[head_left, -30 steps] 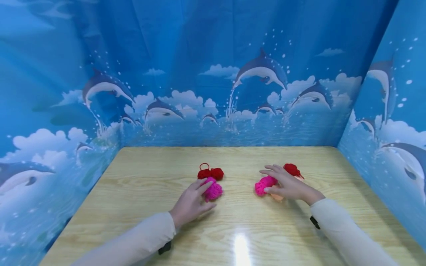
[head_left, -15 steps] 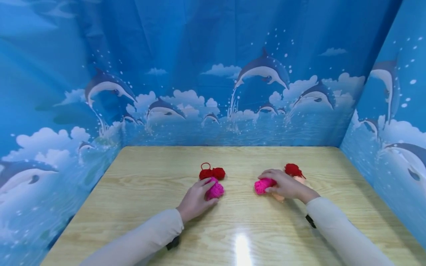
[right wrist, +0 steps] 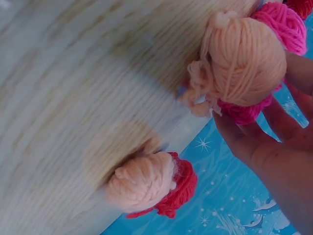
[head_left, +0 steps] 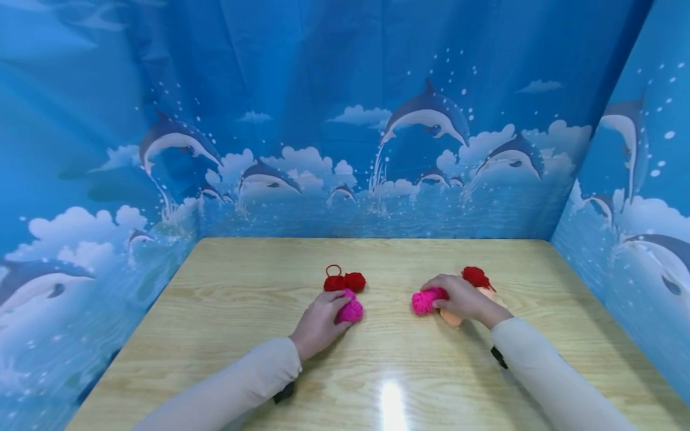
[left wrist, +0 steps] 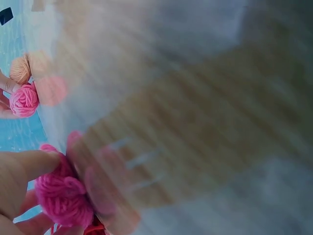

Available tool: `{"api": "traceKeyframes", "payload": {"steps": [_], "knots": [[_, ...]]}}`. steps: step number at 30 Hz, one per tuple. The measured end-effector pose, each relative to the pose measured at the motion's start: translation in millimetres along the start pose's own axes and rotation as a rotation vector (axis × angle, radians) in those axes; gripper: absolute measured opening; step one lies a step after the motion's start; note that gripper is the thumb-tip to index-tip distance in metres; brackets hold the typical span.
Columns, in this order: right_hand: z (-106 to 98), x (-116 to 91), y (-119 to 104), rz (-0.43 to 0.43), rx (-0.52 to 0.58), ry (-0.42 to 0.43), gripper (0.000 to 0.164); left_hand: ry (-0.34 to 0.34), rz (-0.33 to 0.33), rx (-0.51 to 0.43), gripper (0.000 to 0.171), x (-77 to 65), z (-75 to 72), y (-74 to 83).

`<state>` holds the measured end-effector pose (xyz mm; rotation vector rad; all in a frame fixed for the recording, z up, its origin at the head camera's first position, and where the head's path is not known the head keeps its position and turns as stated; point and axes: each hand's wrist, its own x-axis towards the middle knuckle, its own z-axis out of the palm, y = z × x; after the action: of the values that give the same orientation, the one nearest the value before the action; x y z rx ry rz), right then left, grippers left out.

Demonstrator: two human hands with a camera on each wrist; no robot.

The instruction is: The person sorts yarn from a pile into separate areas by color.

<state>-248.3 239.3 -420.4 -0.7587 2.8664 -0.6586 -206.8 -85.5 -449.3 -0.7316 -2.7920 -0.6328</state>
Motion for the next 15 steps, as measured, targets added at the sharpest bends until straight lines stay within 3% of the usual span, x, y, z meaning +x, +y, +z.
{"api": "traceKeyframes", "payload": {"steps": [6, 15], "knots": [[0.6, 1.0, -1.2, 0.011, -0.007, -0.004, 0.029, -0.010, 0.018, 0.068, 0.048, 0.9, -0.8, 1.2], [1.2, 1.3, -1.8, 0.014, -0.007, -0.003, 0.028, -0.005, 0.023, 0.063, 0.038, 3.1, -1.7, 1.7]]}}
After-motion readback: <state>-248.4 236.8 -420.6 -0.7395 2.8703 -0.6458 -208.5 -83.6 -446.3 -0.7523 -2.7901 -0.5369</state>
